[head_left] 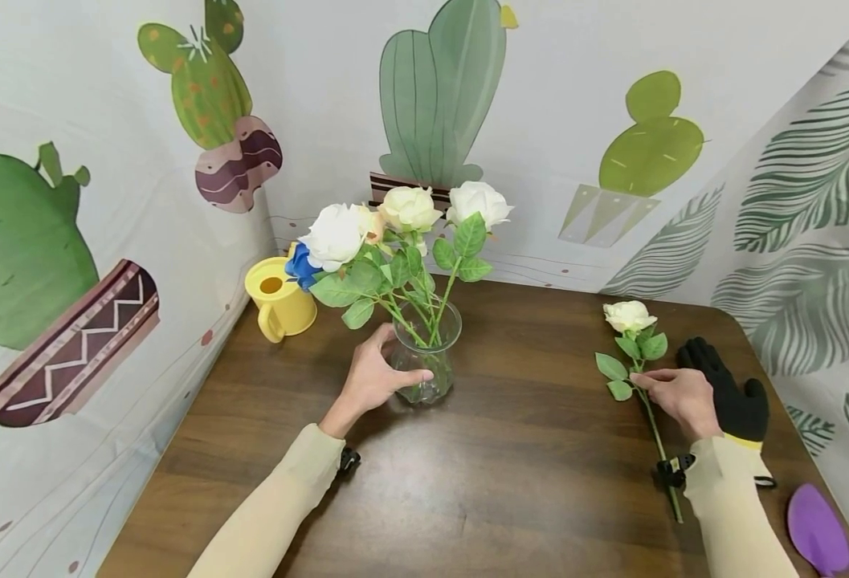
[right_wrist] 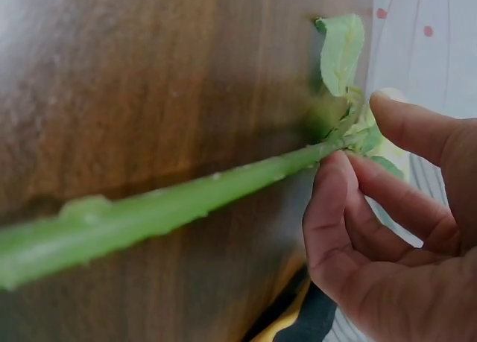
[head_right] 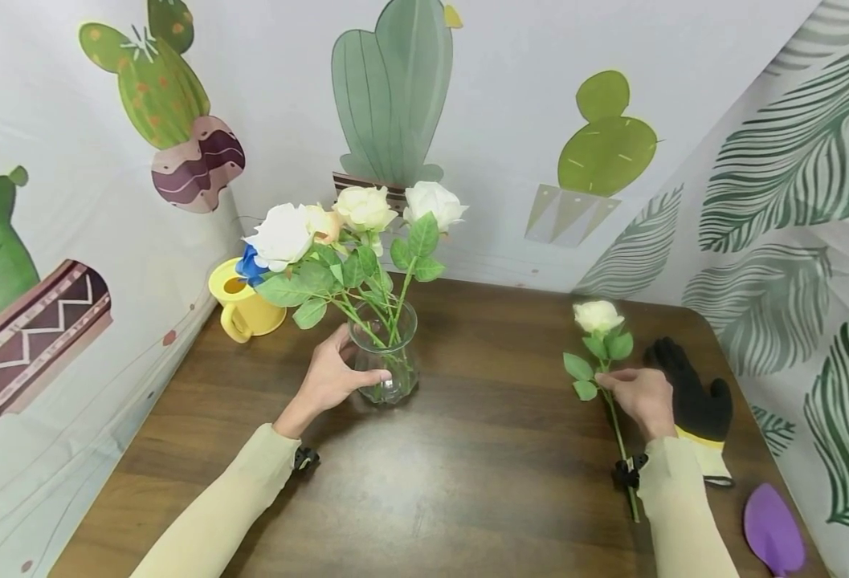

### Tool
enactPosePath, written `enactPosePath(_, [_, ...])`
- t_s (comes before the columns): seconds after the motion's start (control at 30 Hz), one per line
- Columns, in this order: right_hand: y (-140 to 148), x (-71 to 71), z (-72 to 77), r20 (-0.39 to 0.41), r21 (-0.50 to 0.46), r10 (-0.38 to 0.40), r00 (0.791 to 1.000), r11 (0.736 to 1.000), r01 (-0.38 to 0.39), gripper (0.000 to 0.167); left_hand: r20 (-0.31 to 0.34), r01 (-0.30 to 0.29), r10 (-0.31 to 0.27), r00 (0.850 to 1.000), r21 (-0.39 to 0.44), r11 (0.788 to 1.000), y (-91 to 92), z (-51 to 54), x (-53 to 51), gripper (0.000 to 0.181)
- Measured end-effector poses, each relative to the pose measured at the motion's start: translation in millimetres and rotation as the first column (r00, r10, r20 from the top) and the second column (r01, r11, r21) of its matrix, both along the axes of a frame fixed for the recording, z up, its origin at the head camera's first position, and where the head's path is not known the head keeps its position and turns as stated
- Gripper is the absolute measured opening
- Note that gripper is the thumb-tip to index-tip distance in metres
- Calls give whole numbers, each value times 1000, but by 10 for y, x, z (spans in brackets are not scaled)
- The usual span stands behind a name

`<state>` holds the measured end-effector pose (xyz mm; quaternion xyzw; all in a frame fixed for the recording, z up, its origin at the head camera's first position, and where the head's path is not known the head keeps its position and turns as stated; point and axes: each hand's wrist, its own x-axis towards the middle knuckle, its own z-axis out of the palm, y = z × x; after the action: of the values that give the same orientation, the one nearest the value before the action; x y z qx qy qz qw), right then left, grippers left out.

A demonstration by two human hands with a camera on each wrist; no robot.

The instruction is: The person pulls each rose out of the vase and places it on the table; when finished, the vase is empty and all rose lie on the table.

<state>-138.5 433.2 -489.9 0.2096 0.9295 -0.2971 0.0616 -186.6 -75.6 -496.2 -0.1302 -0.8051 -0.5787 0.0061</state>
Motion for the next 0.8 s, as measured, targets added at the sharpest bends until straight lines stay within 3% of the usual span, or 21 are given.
enactPosePath(0.23, [-132,84,60,-143,55,-66,987,996,75,53,3,2,-2,1000,0,1000,11,0,-6,70])
enactPosePath(0.47, [-404,115,167,-353,83,-67,933,991,103,39,9,3,-3,1000,4,1000,8,7,-6,71])
enactPosePath(0.67, [-740,107,323,-468,-34,-102,878,995,97,37,6,9,-9,1000,9,1000,6,1,-9,71])
enactPosePath(0.8, [-1015,98,417,-514,-146,-123,849,988,55,36,3,11,-11,1000,2,1000,-1,-5,-11,74])
